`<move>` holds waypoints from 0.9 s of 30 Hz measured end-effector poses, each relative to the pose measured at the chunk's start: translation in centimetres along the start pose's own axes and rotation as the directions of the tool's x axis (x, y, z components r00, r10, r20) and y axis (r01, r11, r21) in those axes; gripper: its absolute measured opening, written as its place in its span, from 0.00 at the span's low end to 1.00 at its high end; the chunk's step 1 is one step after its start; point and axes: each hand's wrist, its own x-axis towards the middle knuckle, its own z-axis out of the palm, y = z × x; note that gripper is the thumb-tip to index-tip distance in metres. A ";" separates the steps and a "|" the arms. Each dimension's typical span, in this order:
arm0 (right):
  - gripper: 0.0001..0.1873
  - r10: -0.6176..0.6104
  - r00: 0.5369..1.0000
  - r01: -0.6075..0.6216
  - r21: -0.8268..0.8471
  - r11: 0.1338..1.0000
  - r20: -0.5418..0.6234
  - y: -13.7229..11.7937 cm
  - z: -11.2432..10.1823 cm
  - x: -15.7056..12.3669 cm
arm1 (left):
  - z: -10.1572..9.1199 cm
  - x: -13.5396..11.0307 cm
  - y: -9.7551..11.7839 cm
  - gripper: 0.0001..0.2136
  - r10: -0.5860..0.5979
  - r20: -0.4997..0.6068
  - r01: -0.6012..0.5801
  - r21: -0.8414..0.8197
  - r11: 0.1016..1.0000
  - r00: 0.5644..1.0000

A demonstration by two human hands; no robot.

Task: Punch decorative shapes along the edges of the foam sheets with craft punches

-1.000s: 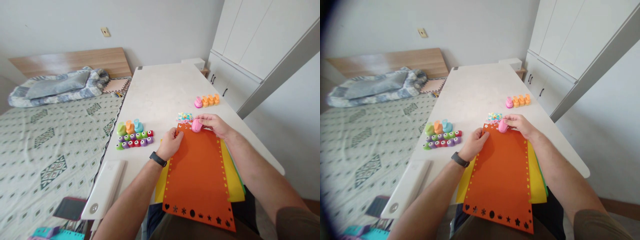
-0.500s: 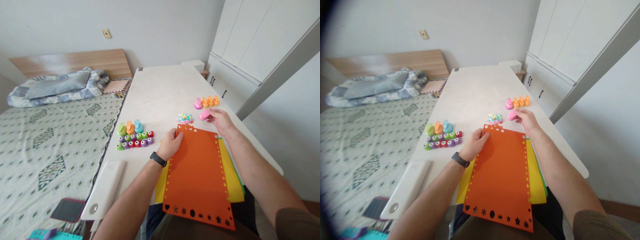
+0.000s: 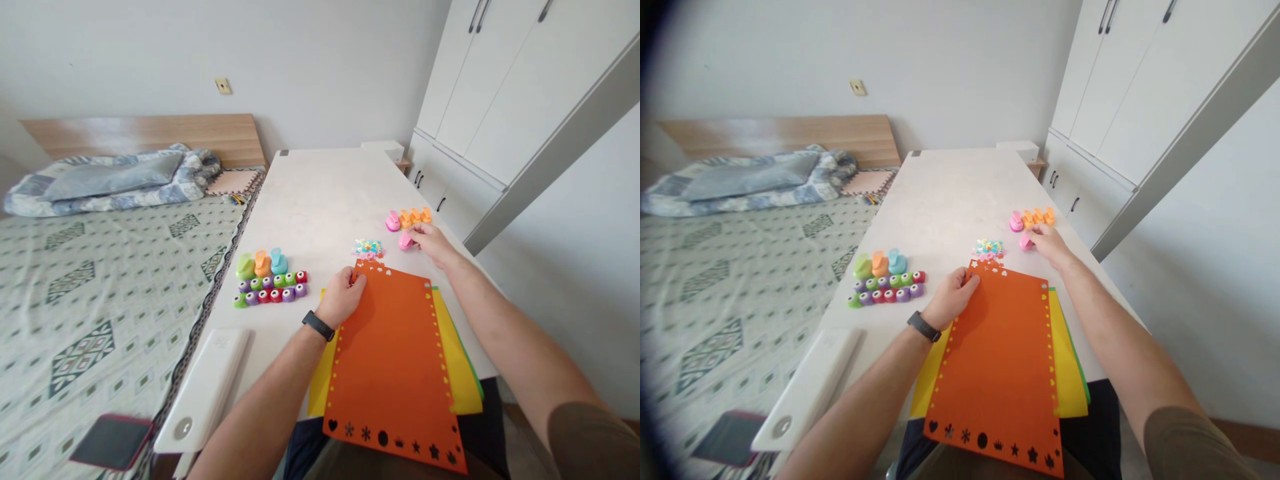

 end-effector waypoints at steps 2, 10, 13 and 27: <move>0.15 -0.028 0.998 0.032 -0.084 0.996 0.058 -0.1 0.0 0.9 | 0.0 0.0 0.1 0.13 0.003 0.000 -0.003 0.010 1.000 1.000; 0.14 -0.079 0.996 0.087 -0.231 0.969 0.045 -0.1 1.0 3.4 | -0.3 -0.4 0.7 0.13 -0.012 0.002 0.012 0.045 0.999 1.000; 0.16 -0.088 0.995 0.096 -0.275 0.957 0.042 0.1 1.4 3.5 | -0.3 -0.4 0.8 0.13 -0.004 0.001 0.004 0.045 0.999 1.000; 0.18 -0.062 0.997 0.030 -0.533 0.845 -0.041 0.2 2.1 3.7 | -0.5 -0.5 1.0 0.13 -0.003 0.003 0.002 0.044 0.999 1.000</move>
